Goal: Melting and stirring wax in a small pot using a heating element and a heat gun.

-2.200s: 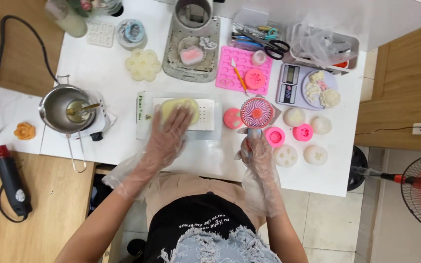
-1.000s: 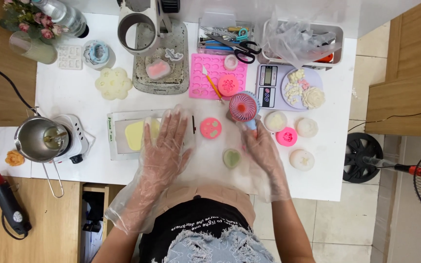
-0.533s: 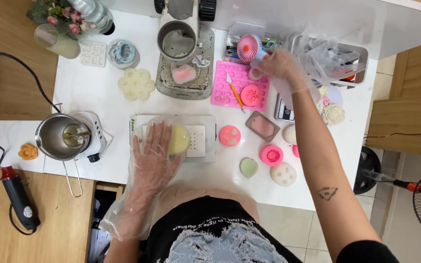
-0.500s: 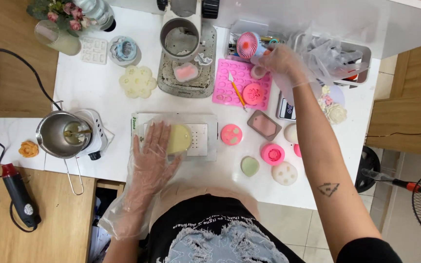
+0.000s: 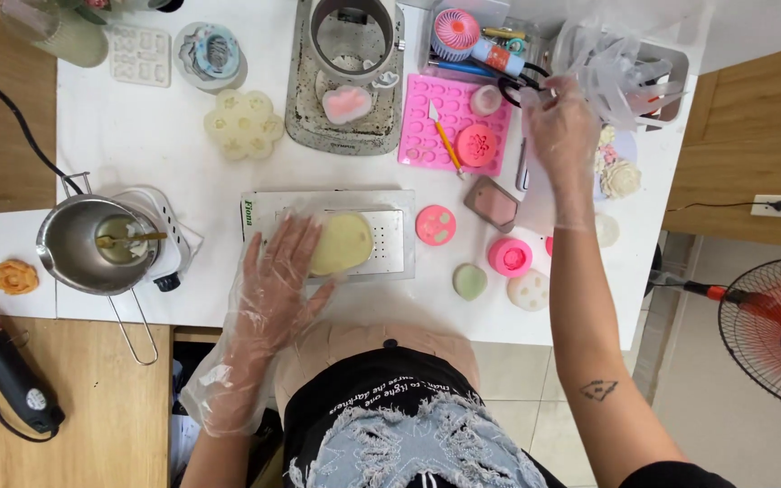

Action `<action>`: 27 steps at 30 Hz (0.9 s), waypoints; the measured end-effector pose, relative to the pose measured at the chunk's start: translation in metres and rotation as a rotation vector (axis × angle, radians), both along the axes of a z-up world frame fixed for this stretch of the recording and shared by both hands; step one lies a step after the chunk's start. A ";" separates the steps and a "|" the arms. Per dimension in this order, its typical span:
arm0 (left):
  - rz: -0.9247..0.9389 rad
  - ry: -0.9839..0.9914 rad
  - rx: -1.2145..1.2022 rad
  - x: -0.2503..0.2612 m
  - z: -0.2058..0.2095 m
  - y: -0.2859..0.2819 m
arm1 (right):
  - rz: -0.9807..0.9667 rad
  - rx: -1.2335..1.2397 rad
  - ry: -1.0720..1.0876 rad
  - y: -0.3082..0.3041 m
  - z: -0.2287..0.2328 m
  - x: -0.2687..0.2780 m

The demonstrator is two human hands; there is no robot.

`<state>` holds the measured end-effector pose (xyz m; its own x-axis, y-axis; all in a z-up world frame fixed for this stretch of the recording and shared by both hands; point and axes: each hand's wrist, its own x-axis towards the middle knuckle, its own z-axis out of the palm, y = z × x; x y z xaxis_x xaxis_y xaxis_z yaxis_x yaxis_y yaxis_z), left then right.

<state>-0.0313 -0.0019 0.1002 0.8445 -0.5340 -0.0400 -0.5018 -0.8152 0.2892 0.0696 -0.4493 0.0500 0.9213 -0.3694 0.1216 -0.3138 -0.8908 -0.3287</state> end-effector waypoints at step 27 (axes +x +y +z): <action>0.650 0.370 -0.507 -0.033 0.014 -0.002 | -0.024 0.728 0.316 0.227 0.095 -0.104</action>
